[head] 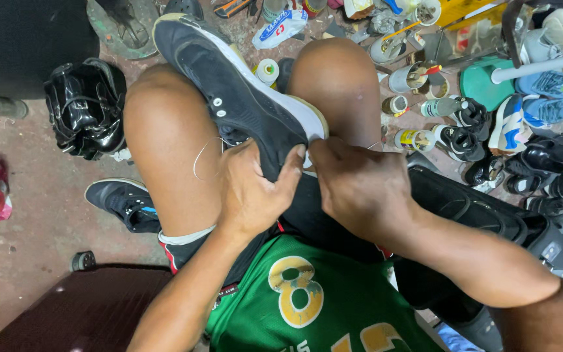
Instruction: The person sits on the floor with a black sneaker on their lap and hand-stitches the shoe upper to the sole using a needle and thread, pulling stitches tight and working around the heel of the shoe.
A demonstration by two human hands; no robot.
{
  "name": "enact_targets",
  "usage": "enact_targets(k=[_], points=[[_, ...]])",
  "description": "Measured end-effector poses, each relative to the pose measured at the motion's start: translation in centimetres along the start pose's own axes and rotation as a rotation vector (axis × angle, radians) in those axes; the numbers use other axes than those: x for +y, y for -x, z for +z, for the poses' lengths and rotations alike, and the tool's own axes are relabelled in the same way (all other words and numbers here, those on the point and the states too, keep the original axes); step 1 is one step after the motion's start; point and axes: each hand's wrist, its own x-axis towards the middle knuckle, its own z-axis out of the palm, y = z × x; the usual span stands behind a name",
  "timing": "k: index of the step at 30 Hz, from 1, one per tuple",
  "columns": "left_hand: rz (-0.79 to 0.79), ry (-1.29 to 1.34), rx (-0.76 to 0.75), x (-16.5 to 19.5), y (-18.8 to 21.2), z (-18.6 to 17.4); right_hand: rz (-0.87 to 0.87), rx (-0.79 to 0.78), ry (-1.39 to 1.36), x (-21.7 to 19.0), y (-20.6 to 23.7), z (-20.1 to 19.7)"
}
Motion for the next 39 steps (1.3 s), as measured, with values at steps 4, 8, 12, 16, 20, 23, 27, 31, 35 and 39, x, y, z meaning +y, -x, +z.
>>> enact_targets(k=[4, 8, 12, 16, 20, 23, 27, 31, 35, 39], points=[[0.007, 0.005, -0.009, 0.3, 0.1, -0.4, -0.061, 0.067, 0.012, 0.2, 0.0, 0.3], [0.125, -0.058, 0.03, 0.0, 1.6, -2.3, -0.035, 0.027, -0.058, 1.1, 0.9, -0.2], [-0.206, 0.136, 0.219, -1.1, 6.1, -6.4, 0.055, -0.01, -0.197, 1.8, 0.9, -0.7], [-0.534, 0.28, 0.325, -1.8, 9.7, -10.5, 0.18, -0.055, -0.269, 2.9, 0.8, -1.6], [-0.251, -0.433, 0.442, -0.1, 10.6, -12.2, 0.269, -0.098, -0.325, 3.4, 1.2, -2.0], [-0.089, -0.648, 0.526, 1.6, 9.7, -10.6, 0.33, -0.119, -0.312, 3.5, 1.4, -2.0], [0.038, -0.485, 0.36, 2.5, 7.6, -7.7, 0.33, -0.117, -0.334, 3.4, 1.3, -2.0], [-0.148, -0.058, 0.09, 0.6, 4.4, -7.2, 0.351, -0.109, -0.356, 3.4, 1.4, -2.1], [-0.179, 0.074, -0.058, -1.1, 2.6, -6.7, 0.397, -0.128, -0.367, 3.7, 1.5, -2.0], [0.125, -0.135, 0.092, -1.8, 2.2, -6.5, 0.43, -0.127, -0.368, 4.1, 1.7, -1.8]])
